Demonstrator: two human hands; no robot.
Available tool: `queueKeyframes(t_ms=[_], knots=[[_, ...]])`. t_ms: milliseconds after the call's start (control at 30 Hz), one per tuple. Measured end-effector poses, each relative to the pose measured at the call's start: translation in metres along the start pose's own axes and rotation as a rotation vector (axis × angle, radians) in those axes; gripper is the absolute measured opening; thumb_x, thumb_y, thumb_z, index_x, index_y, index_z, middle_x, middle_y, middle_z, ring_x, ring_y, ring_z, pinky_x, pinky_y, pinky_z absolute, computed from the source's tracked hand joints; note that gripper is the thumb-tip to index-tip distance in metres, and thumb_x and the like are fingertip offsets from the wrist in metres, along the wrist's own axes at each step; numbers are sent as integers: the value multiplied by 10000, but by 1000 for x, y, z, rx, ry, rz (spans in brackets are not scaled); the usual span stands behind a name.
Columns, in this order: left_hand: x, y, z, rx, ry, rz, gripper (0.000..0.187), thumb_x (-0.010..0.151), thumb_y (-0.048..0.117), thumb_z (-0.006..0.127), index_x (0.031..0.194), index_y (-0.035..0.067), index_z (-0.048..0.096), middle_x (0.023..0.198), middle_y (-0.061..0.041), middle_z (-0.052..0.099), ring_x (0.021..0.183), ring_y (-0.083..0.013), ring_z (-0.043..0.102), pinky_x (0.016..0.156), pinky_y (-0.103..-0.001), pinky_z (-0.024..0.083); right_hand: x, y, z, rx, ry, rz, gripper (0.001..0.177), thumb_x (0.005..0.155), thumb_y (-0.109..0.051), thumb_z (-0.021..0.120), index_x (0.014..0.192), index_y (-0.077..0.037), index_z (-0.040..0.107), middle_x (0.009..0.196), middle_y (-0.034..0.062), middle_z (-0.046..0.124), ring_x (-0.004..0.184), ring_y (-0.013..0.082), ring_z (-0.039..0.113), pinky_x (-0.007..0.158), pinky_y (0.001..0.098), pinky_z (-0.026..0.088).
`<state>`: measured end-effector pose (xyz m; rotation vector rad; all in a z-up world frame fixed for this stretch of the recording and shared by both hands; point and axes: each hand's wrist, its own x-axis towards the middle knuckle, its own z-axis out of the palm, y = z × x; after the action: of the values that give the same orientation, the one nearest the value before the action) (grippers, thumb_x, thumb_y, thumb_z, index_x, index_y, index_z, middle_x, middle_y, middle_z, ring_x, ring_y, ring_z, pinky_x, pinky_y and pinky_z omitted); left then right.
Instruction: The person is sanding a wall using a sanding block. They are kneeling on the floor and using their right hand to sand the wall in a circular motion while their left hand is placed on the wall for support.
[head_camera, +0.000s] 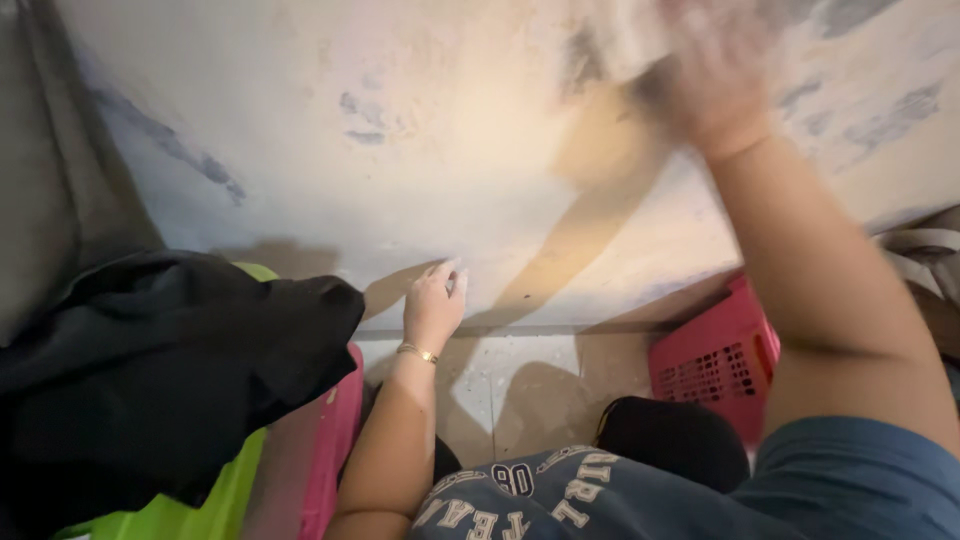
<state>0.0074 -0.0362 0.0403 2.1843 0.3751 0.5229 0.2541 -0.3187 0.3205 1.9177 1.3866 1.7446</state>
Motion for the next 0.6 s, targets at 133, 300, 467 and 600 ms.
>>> queueKeyframes(t_ms=[133,300,467,600], knots=[[4,-1,10,57,-12,93,326,1027,293,654,1156,38,812,1129,-199,807,1033,-416,751,938,-513,582,18,-34,-16,99,117,-437,530,859,-79,717,1382,5,746,1284,111,826,1097,224,824,993,366,687],[1,-15,22,89,-63,107,308,1064,271,638,1150,30,808,1156,-212,798,1088,-428,740,971,-517,576,1,21,3,-101,-14,-136,492,960,-162,724,1441,-58,730,1200,87,817,1027,237,775,874,385,637],[1,-7,27,109,-63,86,309,1044,270,638,1130,31,814,1156,-216,797,1075,-433,738,953,-521,577,38,-30,-20,-52,186,-421,331,869,-90,742,1194,-39,783,1167,37,822,1063,163,792,949,282,668],[-6,-7,27,102,-112,102,297,1036,262,638,1125,40,814,1120,-217,796,1062,-435,733,943,-527,571,56,17,-35,-117,73,-392,409,900,-130,738,1294,-24,773,1251,75,816,1129,187,785,1035,313,650]])
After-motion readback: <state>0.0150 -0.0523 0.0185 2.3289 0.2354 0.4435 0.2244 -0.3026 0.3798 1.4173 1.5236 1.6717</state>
